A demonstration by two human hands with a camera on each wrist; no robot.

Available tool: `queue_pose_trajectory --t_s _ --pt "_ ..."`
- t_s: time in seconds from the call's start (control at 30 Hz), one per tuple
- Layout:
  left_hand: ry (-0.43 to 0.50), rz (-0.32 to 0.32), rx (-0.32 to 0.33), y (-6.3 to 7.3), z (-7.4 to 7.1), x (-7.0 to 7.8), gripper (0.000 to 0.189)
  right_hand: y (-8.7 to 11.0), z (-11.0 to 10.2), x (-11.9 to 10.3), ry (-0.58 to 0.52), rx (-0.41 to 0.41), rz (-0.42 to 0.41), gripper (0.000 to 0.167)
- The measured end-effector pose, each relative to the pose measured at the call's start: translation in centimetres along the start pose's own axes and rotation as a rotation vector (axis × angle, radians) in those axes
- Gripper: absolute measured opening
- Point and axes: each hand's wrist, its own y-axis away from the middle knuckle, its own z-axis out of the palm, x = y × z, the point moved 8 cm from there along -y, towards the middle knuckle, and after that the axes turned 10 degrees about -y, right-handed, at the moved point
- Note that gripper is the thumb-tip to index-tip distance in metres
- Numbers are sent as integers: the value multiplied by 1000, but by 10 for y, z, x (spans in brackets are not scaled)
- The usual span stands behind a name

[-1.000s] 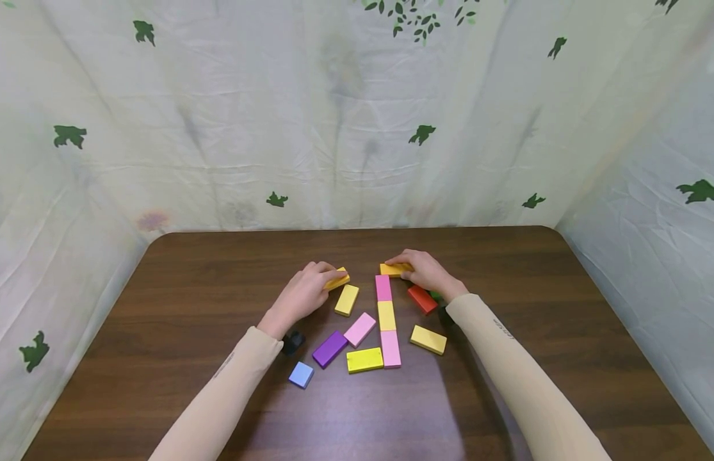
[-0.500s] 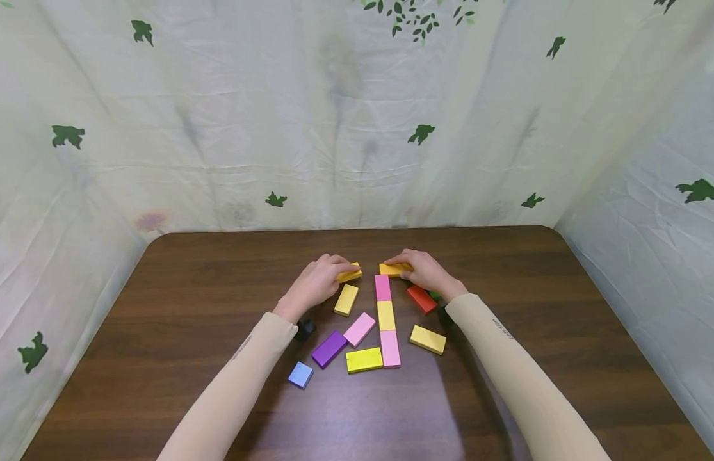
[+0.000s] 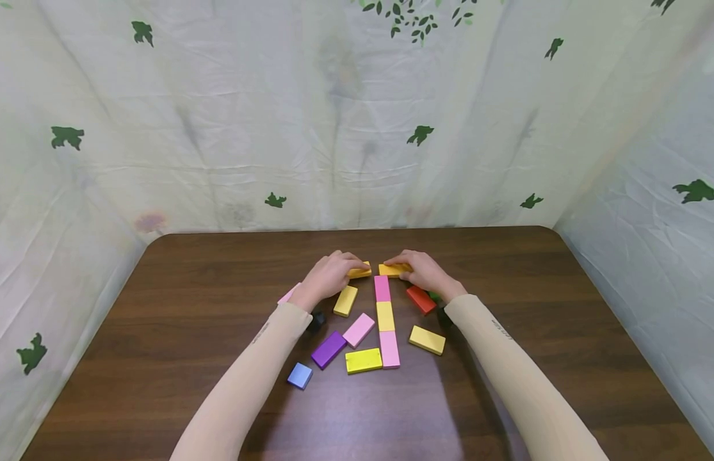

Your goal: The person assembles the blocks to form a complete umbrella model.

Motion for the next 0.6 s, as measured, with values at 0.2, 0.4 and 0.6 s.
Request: queue_pose_trajectory --t_s 0.2,0.4,0.6 --pt "13 -4 -17 -6 3 2 47 0 0 0 0 3 5 39" --pt "32 -3 -45 -13 8 3 46 0 -1 0 -11 4 9 39" --pt "24 3 -60 -20 14 4 45 0 -1 0 -13 3 9 39"
